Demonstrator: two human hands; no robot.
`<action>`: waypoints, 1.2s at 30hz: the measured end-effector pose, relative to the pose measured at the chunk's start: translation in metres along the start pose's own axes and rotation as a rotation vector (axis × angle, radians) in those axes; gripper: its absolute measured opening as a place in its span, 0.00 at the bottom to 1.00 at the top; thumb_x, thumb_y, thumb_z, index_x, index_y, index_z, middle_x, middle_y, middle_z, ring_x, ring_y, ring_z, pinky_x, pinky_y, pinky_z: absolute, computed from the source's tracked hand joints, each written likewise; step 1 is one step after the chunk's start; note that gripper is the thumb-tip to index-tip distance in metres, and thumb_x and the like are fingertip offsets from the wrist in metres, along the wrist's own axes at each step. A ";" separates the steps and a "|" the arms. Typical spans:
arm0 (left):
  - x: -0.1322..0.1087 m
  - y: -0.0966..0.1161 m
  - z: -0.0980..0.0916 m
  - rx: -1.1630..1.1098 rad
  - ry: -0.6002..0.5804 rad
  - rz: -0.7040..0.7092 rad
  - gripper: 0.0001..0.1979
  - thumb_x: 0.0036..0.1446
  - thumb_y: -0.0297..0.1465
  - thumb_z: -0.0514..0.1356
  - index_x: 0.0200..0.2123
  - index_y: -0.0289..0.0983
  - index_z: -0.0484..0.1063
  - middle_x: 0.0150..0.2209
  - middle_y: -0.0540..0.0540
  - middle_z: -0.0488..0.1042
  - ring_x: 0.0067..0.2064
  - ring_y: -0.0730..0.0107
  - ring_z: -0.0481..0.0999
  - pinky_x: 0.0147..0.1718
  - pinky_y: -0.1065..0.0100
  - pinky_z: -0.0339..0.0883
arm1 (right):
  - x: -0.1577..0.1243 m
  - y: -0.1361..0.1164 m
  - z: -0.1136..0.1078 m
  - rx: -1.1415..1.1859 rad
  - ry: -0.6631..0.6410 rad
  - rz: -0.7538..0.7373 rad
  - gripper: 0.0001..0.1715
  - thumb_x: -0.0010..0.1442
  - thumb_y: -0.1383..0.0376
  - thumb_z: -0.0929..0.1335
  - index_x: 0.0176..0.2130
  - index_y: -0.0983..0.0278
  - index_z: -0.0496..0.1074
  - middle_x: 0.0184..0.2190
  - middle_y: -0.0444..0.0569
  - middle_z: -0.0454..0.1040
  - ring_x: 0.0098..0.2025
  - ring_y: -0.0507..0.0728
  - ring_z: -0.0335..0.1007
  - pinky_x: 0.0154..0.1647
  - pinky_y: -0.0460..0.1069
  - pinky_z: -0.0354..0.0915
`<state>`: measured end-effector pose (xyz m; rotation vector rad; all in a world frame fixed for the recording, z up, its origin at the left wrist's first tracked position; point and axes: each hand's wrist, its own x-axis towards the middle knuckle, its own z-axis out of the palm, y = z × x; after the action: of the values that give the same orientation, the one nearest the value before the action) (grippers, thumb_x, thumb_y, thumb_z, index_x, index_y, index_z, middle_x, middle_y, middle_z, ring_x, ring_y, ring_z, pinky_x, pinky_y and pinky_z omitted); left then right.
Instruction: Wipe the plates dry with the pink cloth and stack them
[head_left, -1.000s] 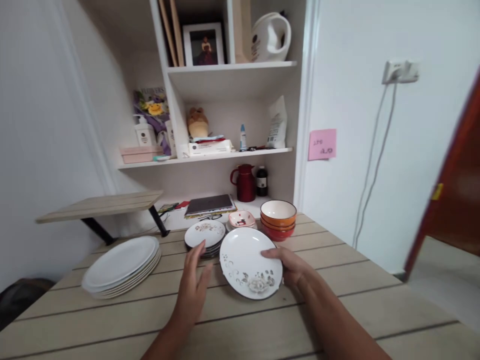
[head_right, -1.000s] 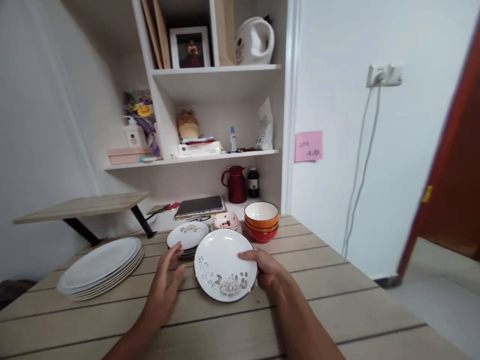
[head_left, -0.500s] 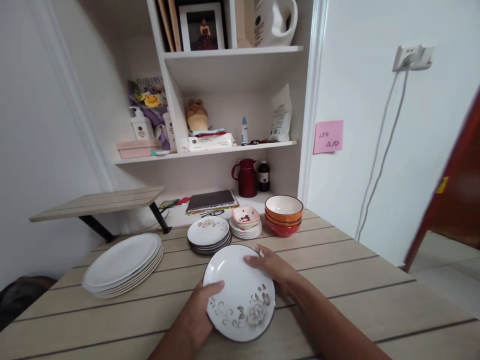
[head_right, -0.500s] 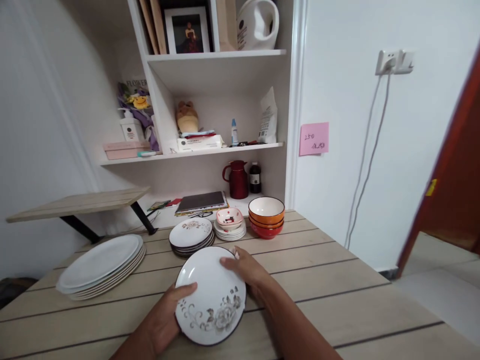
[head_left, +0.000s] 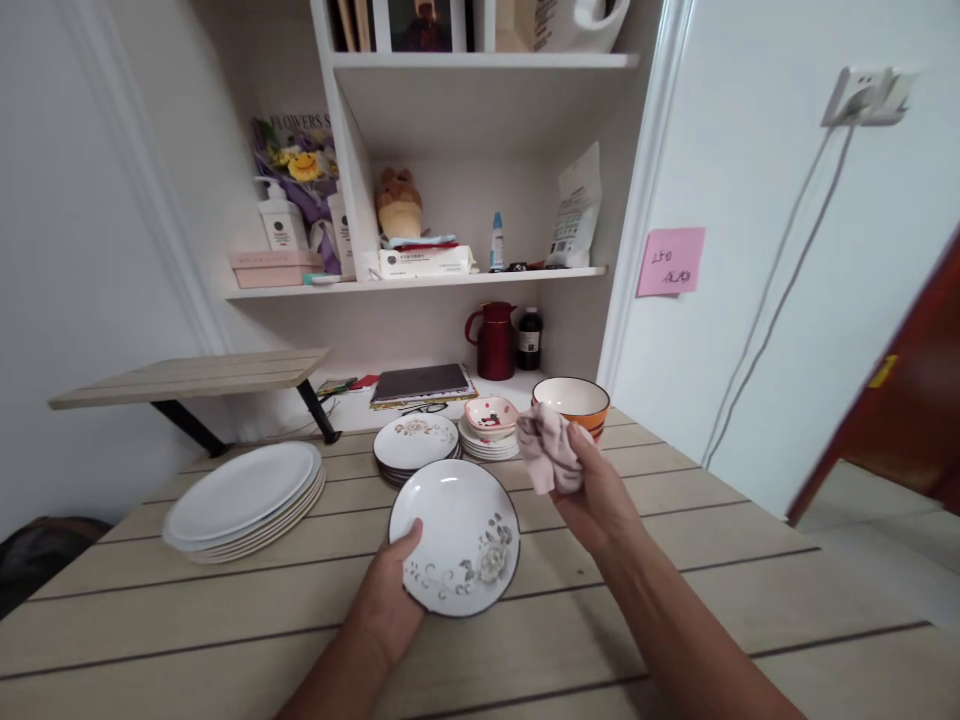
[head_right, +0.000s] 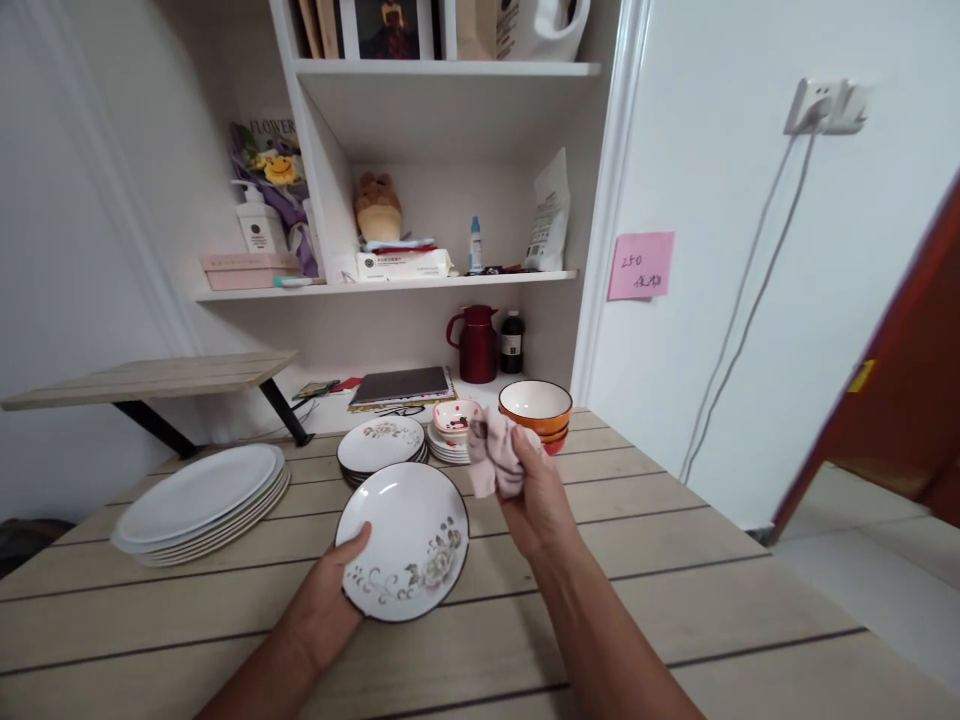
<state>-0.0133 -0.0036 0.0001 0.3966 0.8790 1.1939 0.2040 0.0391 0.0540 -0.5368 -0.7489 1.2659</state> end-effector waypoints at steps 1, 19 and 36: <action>0.000 0.001 0.001 0.001 0.004 -0.002 0.29 0.55 0.31 0.63 0.59 0.28 0.65 0.44 0.32 0.79 0.47 0.48 0.79 0.51 0.50 0.68 | -0.007 0.001 0.006 -0.006 -0.043 0.015 0.18 0.56 0.54 0.70 0.45 0.57 0.72 0.49 0.46 0.76 0.51 0.57 0.71 0.48 0.49 0.69; 0.001 0.001 0.005 -0.025 -0.055 -0.004 0.29 0.55 0.29 0.62 0.60 0.27 0.63 0.45 0.32 0.79 0.49 0.48 0.78 0.51 0.51 0.68 | -0.019 0.046 0.004 -1.055 -0.467 -0.195 0.13 0.57 0.66 0.66 0.44 0.59 0.69 0.42 0.47 0.72 0.44 0.58 0.66 0.48 0.53 0.61; 0.001 0.000 0.000 0.024 -0.020 0.014 0.30 0.53 0.30 0.64 0.59 0.30 0.65 0.46 0.32 0.79 0.47 0.47 0.79 0.49 0.50 0.70 | -0.008 0.022 0.001 -0.129 -0.095 0.004 0.19 0.48 0.61 0.75 0.32 0.60 0.63 0.27 0.38 0.64 0.27 0.49 0.59 0.27 0.43 0.56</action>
<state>-0.0130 -0.0026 -0.0004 0.4339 0.8754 1.1915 0.1878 0.0361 0.0374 -0.5859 -0.9140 1.2586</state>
